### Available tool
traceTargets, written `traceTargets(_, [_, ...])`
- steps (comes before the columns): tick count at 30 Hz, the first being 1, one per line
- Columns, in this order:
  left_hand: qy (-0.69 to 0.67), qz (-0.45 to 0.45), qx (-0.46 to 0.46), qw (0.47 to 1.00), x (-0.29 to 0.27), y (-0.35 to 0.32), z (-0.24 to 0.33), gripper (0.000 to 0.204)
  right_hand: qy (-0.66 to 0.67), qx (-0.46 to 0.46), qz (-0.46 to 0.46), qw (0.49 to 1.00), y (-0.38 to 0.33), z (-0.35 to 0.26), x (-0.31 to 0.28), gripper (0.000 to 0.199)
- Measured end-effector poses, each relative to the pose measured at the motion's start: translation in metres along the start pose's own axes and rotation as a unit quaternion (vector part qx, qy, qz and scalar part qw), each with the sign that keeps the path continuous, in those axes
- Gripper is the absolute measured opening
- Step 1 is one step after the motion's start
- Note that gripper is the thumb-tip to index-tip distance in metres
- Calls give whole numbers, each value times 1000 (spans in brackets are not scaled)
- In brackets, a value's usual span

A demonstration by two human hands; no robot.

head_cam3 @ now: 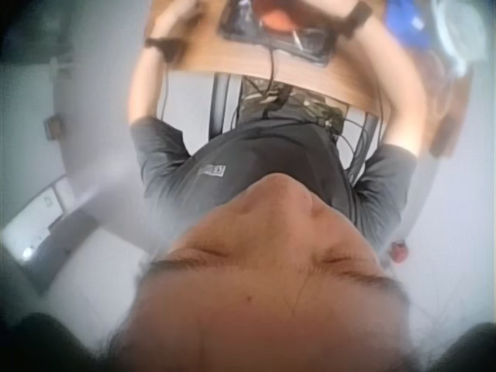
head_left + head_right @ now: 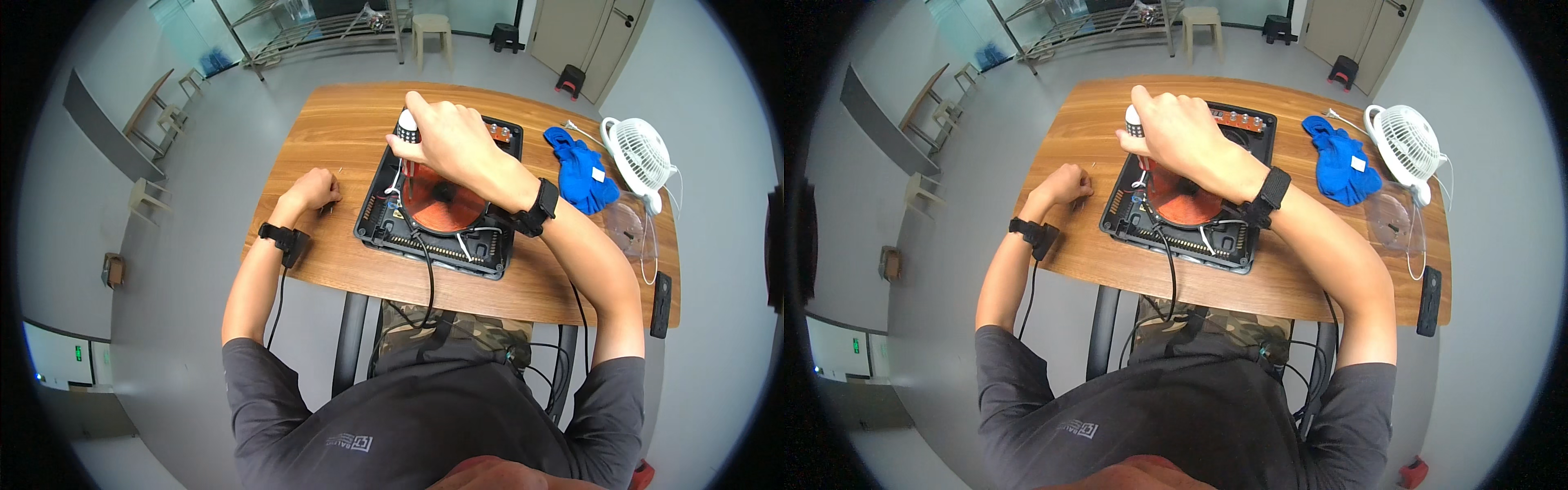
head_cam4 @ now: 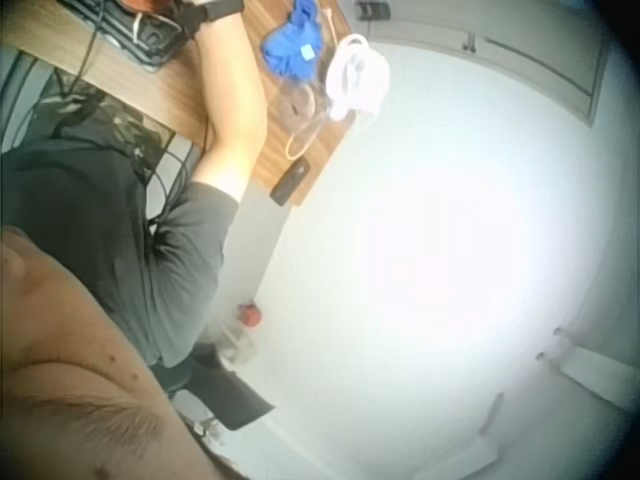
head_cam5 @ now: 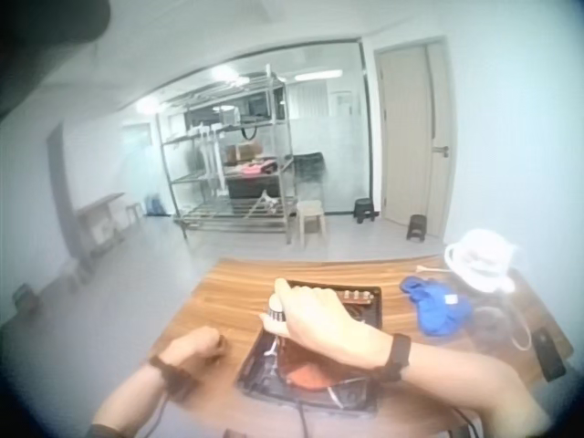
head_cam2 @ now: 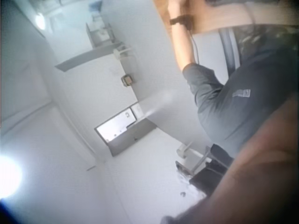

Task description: The person wipes the surface of a black induction cooktop with a blue cloth, then flips it over. Using a screwdriver, they remove screws from the bottom casing and open the device to expose the internal components.

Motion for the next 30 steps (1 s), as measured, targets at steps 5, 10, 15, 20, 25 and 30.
traceTargets(5, [1, 20, 18, 1000, 4, -3, -1, 18, 4, -14, 2, 1000, 1, -12, 7, 49])
traceTargets(10, [-11, 34, 6, 999, 0, -9, 0, 19, -19, -41, 22, 999, 0, -20, 12, 43])
traceTargets(15, [-40, 74, 11, 996, -16, -18, 6, 18, -20, -34, 16, 999, 1, -24, 9, 43])
traceTargets(20, [-102, 151, 79, 980, -39, -28, 27, 18, -22, -33, 10, 999, 3, -30, 11, 43])
traceTargets(25, [-170, 172, 198, 950, -61, -37, 85, 18, -44, -26, 6, 999, 1, -26, 7, 46])
traceTargets(30, [-197, 141, 244, 939, -58, -47, 122, 16, -67, -24, 12, 997, -10, -26, -9, 48])
Point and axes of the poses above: each hand's wrist, its own y-axis towards the middle knuckle, its own x-axis out of the palm, z = x × y, the point moved 4 cm from there along y, towards the middle knuckle, and after that the axes turned 1 degree about x, right-handed, at the moved point
